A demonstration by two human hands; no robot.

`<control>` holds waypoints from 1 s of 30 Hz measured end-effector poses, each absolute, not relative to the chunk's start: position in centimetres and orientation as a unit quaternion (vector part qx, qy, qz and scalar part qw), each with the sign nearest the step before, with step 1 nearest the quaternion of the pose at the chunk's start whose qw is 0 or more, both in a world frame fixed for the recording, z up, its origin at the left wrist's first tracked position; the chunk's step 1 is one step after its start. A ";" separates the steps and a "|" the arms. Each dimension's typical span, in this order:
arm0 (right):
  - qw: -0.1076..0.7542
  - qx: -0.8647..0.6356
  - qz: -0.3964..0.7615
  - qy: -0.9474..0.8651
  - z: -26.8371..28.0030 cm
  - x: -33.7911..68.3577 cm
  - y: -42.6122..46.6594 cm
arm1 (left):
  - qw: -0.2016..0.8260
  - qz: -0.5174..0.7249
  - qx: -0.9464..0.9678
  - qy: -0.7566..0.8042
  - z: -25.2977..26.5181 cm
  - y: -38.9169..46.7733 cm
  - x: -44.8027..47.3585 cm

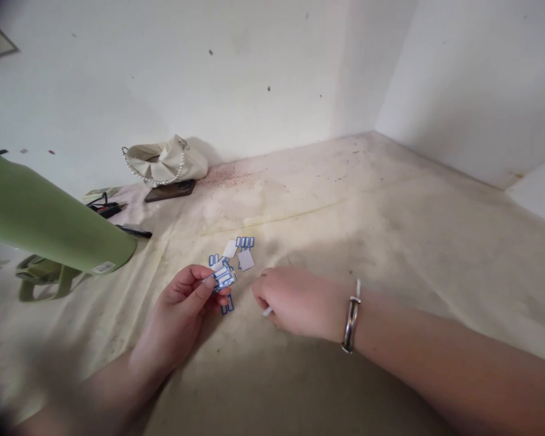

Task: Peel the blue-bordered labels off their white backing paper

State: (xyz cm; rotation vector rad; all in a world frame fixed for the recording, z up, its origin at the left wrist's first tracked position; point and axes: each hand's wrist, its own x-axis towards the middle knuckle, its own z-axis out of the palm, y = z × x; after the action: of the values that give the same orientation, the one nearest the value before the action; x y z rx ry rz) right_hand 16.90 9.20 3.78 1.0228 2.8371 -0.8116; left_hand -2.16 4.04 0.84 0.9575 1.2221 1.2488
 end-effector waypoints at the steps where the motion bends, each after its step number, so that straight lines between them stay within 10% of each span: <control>1: 0.005 0.322 -0.258 0.911 3.7 17.0 9.2 | 0.544 0.525 0.404 0.515 0.8 4.0 -2.2; 30: -0.184 0.486 -0.454 0.724 4.6 16.7 10.6 | 0.552 0.508 0.421 0.509 0.5 4.0 -2.5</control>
State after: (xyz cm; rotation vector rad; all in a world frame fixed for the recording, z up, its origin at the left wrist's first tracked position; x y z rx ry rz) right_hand 16.67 10.65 4.55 1.7347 2.5870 -1.6204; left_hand -2.47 3.96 0.51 0.9958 1.2046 1.2022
